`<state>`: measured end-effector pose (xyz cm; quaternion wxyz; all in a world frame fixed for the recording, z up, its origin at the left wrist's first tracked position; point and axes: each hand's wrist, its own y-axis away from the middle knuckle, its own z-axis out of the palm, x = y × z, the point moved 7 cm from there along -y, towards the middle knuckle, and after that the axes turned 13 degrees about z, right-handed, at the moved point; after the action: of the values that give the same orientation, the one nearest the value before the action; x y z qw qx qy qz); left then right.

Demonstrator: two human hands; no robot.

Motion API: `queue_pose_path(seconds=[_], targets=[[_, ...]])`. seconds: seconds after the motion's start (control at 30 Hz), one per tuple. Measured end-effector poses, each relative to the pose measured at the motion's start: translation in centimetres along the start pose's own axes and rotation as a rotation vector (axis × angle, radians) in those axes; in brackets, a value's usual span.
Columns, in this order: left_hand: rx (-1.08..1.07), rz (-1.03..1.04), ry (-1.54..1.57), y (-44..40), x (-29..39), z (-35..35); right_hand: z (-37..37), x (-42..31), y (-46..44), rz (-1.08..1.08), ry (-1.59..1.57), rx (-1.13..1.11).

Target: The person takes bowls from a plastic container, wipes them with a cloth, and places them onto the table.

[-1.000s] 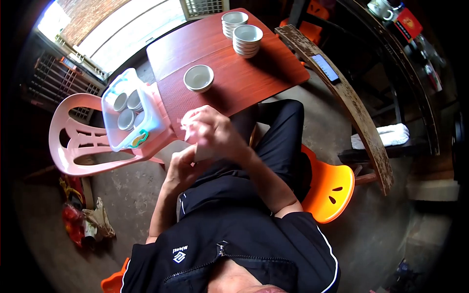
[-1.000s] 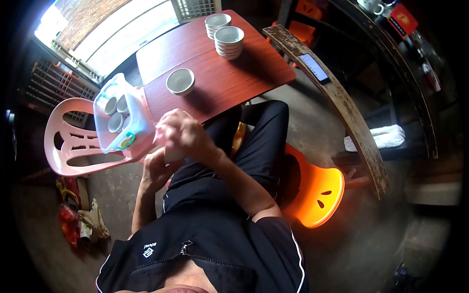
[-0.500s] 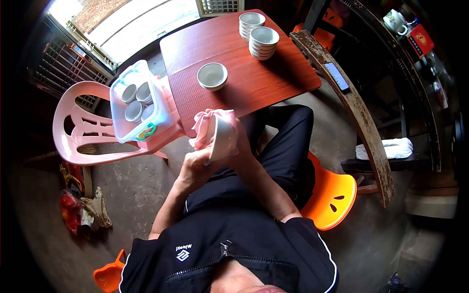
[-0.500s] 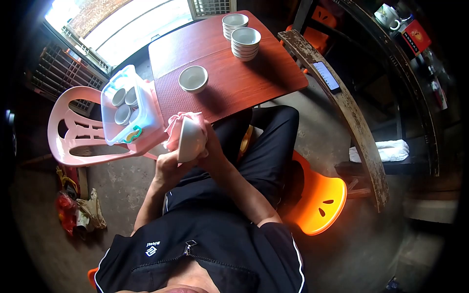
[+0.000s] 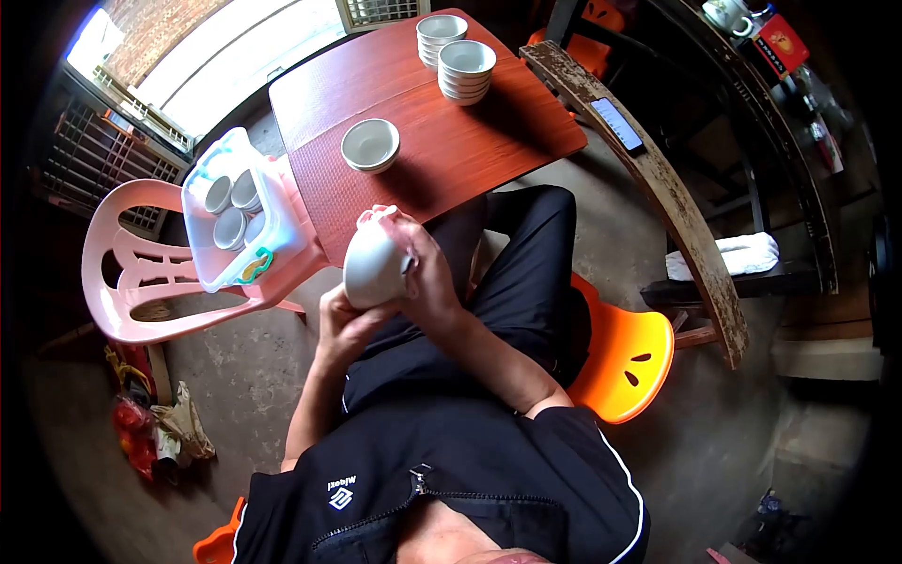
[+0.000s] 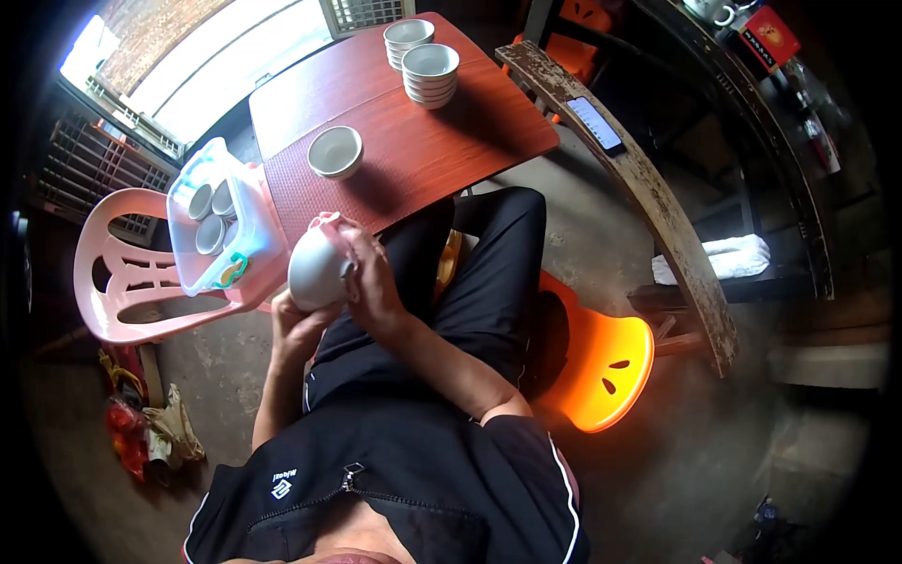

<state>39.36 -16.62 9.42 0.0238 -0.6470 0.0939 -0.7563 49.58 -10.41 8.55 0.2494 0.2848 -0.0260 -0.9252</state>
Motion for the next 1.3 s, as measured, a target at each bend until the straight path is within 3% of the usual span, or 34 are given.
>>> queue_pose_path(seconds=[0.03,0.1,0.13,0.17,0.2,0.23,0.27,0.33,0.4,0.47,0.5,0.53,0.63,0.67,0.73,0.77,0.8,0.83,0.87,0.93,0.97,1.03,1.07,1.1,1.2,1.23,1.27,1.3], targets=[[-0.046,0.105,-0.077,0.2,0.3,0.5,0.5,-1.5,0.2,-0.229,0.303,-0.071],[-0.068,-0.007,-0.078,0.3,0.5,0.9,3.7,-4.9,1.8,-0.684,0.915,-0.213],[-0.118,-0.11,-0.026,0.1,1.0,0.9,4.0,-4.5,1.1,-0.327,0.819,-0.296],[-0.111,-0.125,0.259,-0.3,2.0,1.3,4.2,-4.1,0.9,0.02,0.717,-0.303],[-0.08,-0.158,0.466,-0.5,1.8,1.2,5.7,-4.6,1.4,-0.173,1.085,-0.414],[-0.072,-0.134,0.446,-0.6,1.5,0.6,5.9,-4.5,1.5,-0.218,1.11,-0.397],[-0.068,-0.108,0.424,-0.8,1.5,0.2,4.8,-3.9,0.7,-0.152,0.903,-0.335],[-0.009,-0.048,0.336,-1.1,1.4,0.6,3.2,-3.5,0.9,-0.216,0.601,-0.183],[-0.031,-0.027,-0.039,-0.3,-0.3,-0.2,1.4,-2.3,1.2,-0.229,0.208,-0.038],[-0.173,0.252,-0.374,-0.2,0.5,1.1,0.5,-0.5,0.3,0.088,-0.145,-0.121],[-0.228,0.22,-0.441,-0.3,0.8,1.4,0.5,0.5,-0.5,0.304,-0.396,-0.17],[-0.279,0.189,-0.506,-0.5,1.3,1.6,0.6,-0.7,-0.8,0.247,-0.114,-0.207],[-0.148,-0.182,0.424,-0.8,2.5,2.0,3.0,-3.6,0.2,0.063,0.67,-0.307],[-0.155,-0.142,0.383,-1.3,2.3,1.2,3.5,-3.8,0.5,0.105,0.701,-0.308],[-0.06,-0.096,0.466,-1.6,2.0,1.1,3.5,-4.0,0.4,-0.06,0.601,-0.348],[-0.027,-0.034,0.391,-1.7,1.6,1.0,3.6,-5.4,1.6,-0.826,1.172,-0.323],[0.008,0.028,0.317,-1.5,0.9,0.7,1.1,-2.8,-0.3,-0.356,0.675,-0.282],[-0.059,0.061,0.098,-1.1,-0.8,-0.1,-2.0,0.1,-1.2,-0.06,0.005,-0.128],[-0.187,0.188,0.015,-0.8,-0.9,0.1,-2.0,1.1,-1.0,0.051,-0.39,-0.185],[-0.114,0.089,-0.034,-0.5,-1.3,0.4,0.0,-0.5,-0.6,0.134,-0.09,-0.151],[-0.133,-0.002,0.132,-0.7,-0.6,0.8,0.2,-1.7,-0.6,0.176,0.06,-0.131],[-0.132,-0.174,0.548,-1.4,0.9,1.5,2.0,-4.7,-0.1,-0.367,0.888,-0.375],[-0.159,-0.15,0.55,-1.8,0.7,1.3,1.6,-3.0,-0.3,0.153,0.589,-0.261],[-0.11,-0.138,0.58,-2.0,0.4,1.1,1.9,-3.2,-0.1,0.138,0.504,-0.228],[0.03,0.033,0.512,-2.4,0.1,1.4,0.1,-4.1,2.1,-0.703,0.964,0.087],[0.035,0.08,0.422,-2.4,-0.3,1.6,-1.2,-2.4,2.2,-0.728,0.948,0.152],[-0.032,0.071,0.246,-2.3,-0.9,1.7,-0.9,-2.0,2.4,-0.77,1.203,0.232],[-0.072,0.043,0.168,-2.0,-1.3,1.6,-1.4,-2.2,2.1,-0.713,1.051,0.133]])
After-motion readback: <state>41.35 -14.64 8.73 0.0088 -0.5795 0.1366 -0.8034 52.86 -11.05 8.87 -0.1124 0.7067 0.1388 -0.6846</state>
